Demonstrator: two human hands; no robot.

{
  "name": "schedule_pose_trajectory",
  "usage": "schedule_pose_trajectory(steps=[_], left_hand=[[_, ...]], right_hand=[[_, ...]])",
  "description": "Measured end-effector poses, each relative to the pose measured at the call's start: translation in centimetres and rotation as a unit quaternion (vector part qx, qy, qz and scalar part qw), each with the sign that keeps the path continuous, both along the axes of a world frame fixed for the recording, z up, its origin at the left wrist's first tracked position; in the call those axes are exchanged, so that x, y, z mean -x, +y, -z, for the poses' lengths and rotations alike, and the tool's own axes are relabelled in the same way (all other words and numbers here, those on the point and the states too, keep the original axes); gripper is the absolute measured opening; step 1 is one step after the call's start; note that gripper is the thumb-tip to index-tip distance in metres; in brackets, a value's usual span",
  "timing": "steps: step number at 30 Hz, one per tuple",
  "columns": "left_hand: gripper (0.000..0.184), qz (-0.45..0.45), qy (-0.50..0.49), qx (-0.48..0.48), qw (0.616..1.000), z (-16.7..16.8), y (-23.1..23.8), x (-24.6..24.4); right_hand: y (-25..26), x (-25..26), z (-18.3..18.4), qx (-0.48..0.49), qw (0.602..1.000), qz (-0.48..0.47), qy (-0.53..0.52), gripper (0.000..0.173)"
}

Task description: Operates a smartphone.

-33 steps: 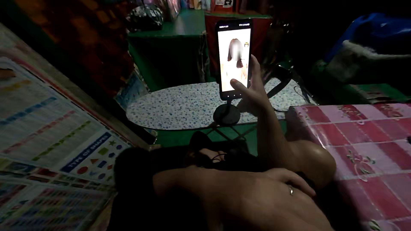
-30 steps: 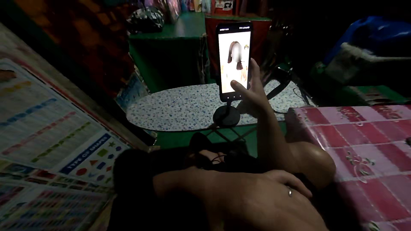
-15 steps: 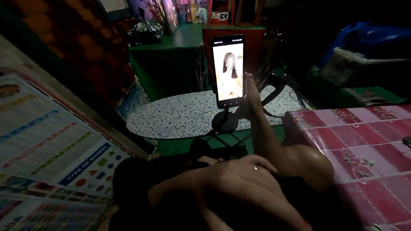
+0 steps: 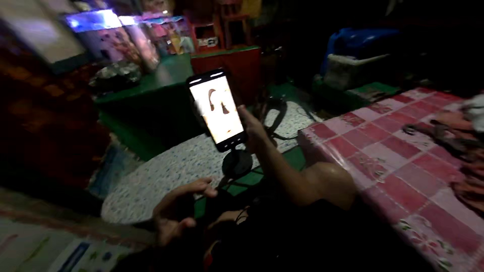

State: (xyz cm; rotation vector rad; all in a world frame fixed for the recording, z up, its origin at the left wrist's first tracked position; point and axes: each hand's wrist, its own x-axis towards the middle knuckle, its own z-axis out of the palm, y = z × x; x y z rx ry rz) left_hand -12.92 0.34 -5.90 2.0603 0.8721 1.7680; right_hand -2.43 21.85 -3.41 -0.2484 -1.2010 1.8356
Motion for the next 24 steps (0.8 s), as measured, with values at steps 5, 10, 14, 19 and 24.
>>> schedule_pose_trajectory(steps=[5, 10, 14, 19, 24], left_hand=[[0.036, -0.097, 0.031, 0.019, 0.995, 1.3, 0.1, 1.9], [0.030, -0.168, 0.033, 0.037, 0.985, 3.4, 0.8, 4.4], [0.025, -0.197, -0.009, 0.058, 0.979, 4.5, 1.3, 5.6], [0.021, -0.205, -0.025, 0.085, 0.975, 6.8, 1.3, 7.7], [0.022, -0.256, -0.049, 0.147, 0.954, 8.2, 0.9, 8.1]], right_hand=[[-0.9, -0.9, -1.5, 0.076, 0.997, 0.017, -0.006, 0.044], [-0.6, -2.8, -4.1, 0.148, 0.988, 0.022, 0.044, 0.037], [1.2, -6.0, -7.2, 0.141, 0.985, 0.051, 0.083, 0.036], [1.5, -12.9, -11.9, 0.127, 0.972, 0.189, 0.061, 0.036], [8.6, -20.0, -11.6, 0.014, 0.940, 0.308, 0.146, 0.033]])
